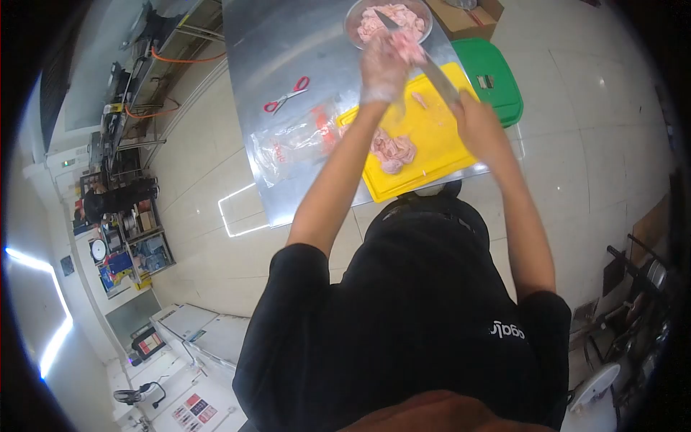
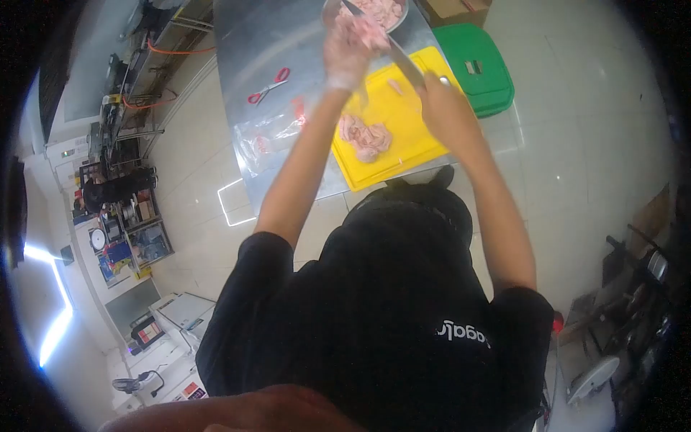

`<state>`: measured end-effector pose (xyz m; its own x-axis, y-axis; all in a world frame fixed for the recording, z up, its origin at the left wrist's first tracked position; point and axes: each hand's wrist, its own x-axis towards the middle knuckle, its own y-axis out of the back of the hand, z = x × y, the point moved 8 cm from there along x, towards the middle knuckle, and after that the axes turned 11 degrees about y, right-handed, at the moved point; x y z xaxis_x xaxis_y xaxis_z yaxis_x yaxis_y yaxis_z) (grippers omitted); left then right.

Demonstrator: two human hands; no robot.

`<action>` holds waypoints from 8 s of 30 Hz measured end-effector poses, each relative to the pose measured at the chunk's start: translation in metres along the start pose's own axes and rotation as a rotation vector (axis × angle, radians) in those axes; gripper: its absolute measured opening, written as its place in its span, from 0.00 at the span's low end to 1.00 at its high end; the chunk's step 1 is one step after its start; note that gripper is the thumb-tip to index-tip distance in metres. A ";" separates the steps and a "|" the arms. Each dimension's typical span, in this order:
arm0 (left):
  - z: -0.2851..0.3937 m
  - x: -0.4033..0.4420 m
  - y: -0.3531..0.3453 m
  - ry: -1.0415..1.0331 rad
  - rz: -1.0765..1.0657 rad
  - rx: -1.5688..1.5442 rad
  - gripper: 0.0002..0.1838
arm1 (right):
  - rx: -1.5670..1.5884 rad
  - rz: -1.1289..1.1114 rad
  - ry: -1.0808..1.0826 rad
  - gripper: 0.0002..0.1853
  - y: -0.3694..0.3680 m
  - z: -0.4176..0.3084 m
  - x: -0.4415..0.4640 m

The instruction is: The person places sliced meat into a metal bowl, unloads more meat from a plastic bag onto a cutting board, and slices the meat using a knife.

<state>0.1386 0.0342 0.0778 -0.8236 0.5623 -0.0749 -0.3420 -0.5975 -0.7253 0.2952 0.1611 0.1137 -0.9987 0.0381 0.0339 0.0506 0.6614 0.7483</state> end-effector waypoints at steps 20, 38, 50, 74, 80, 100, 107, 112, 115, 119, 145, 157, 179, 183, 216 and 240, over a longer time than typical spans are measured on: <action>-0.123 -0.007 0.077 -0.208 -0.171 1.990 0.07 | -0.035 0.050 -0.070 0.17 0.072 0.059 -0.014; -0.037 0.189 0.122 0.269 0.114 2.279 0.21 | 0.181 0.358 -0.679 0.14 0.023 0.112 -0.295; 0.104 0.195 0.062 0.081 0.314 1.787 0.18 | 0.223 0.217 -0.572 0.14 0.030 0.139 -0.247; 0.085 0.107 0.006 0.256 0.156 1.955 0.17 | 0.303 0.244 -0.516 0.14 0.025 0.110 -0.199; -0.028 -0.027 0.050 0.489 -0.640 2.060 0.15 | 0.277 0.180 -0.454 0.14 0.006 0.107 -0.190; 0.008 -0.139 -0.004 0.695 0.005 1.405 0.20 | 0.208 0.106 -0.328 0.15 0.009 0.086 -0.146; -0.067 -0.093 0.053 0.774 0.022 1.462 0.20 | 0.210 0.133 -0.268 0.15 -0.001 0.076 -0.161; -0.072 -0.098 0.073 0.593 0.127 1.773 0.22 | 0.014 0.007 -0.229 0.15 -0.043 0.066 -0.159; -0.069 -0.110 0.091 0.695 0.333 1.597 0.21 | -0.058 -0.125 -0.240 0.15 -0.060 0.052 -0.155; -0.061 -0.117 0.094 0.643 0.364 1.754 0.23 | -0.137 -0.151 -0.291 0.14 -0.055 0.056 -0.151; -0.103 -0.149 0.013 -0.194 -0.212 1.968 0.13 | 0.101 0.107 -0.284 0.14 -0.025 0.076 -0.153; -0.087 -0.158 -0.007 -0.196 -0.064 2.216 0.17 | -0.164 -0.155 -0.247 0.13 -0.046 0.070 -0.155; -0.112 -0.121 0.056 -0.048 0.315 1.993 0.11 | -0.065 -0.253 -0.190 0.12 -0.101 0.056 -0.123; -0.115 -0.119 0.057 0.237 0.192 1.884 0.15 | -0.102 -0.232 -0.093 0.13 -0.124 0.046 -0.056; -0.090 -0.107 0.060 0.273 0.495 1.327 0.10 | 0.226 0.083 -0.236 0.13 -0.041 0.065 -0.133; -0.101 -0.121 0.062 0.009 0.302 1.599 0.05 | -0.076 -0.262 -0.298 0.12 -0.082 0.040 -0.149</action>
<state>0.2632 -0.0130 -0.0272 -0.9434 0.3210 -0.0828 -0.2777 -0.6287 0.7264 0.4402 0.1307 0.0209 -0.9317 0.0981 -0.3497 -0.2172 0.6211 0.7530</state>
